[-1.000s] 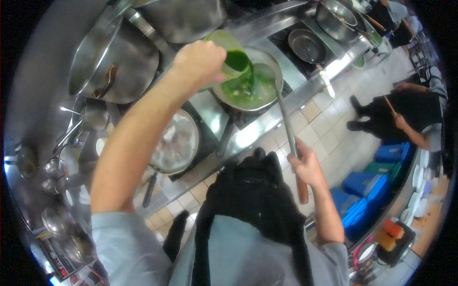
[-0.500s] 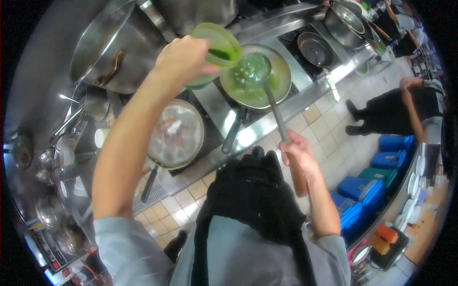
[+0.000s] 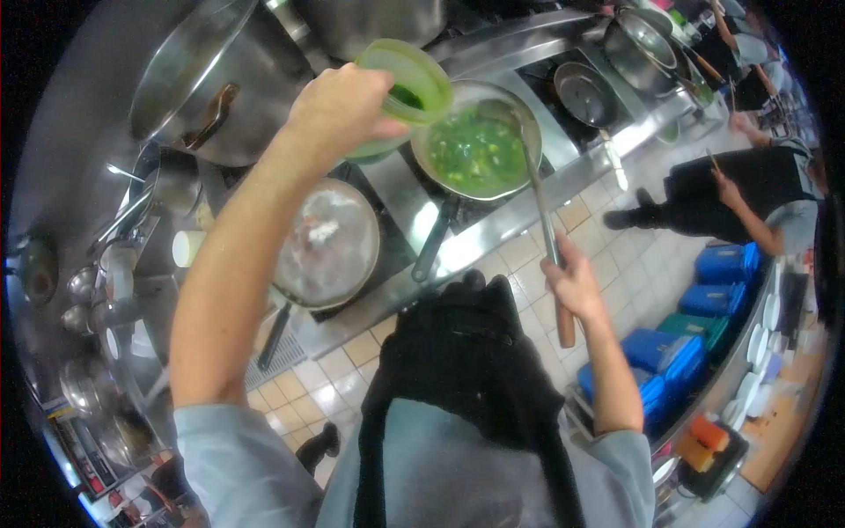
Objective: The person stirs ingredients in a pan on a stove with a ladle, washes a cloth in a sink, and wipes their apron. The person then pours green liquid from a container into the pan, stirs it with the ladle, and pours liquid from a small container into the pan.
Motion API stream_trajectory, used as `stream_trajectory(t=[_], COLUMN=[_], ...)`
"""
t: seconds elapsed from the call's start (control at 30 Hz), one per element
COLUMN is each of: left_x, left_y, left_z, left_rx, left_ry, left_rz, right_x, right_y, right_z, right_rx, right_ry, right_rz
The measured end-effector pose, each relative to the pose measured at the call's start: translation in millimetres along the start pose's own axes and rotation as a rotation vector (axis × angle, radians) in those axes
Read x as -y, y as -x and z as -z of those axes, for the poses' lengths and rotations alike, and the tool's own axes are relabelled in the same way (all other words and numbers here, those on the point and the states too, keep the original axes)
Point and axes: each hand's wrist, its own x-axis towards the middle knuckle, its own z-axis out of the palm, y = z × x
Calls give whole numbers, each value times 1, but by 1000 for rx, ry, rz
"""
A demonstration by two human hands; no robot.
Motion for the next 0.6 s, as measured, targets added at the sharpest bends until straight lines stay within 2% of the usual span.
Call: stream_trajectory(t=[0.07, 0.1, 0.13, 0.23, 0.27, 0.33, 0.47, 0.57, 0.6], left_x=[-1, -2, -3, -2, 0, 3, 2, 3, 2], left_y=[2, 1, 2, 5, 6, 6, 5, 2, 1], left_z=[-1, -1, 1, 2, -1, -1, -1, -1, -1], left_rx=[8, 14, 13, 19, 12, 5, 24, 32, 43], left_ry=[-5, -11, -10, 1, 3, 6, -10, -33, -50], left_rz=[14, 24, 23, 30, 22, 10, 21, 37, 49], right_x=[21, 23, 25, 37, 39, 42, 38, 47, 50], right_y=[12, 14, 16, 21, 20, 17, 13, 19, 21], right_z=[-7, -11, -14, -21, -23, -25, -24, -15, -9], right_rx=[152, 190, 188, 283, 282, 274, 327, 319, 314], right_ry=[-238, -344, -344, -835, -838, -1050, -1189, -1109, -907], right_rz=[-230, -279, -280, -437, -436, -449, -430, -381, -314])
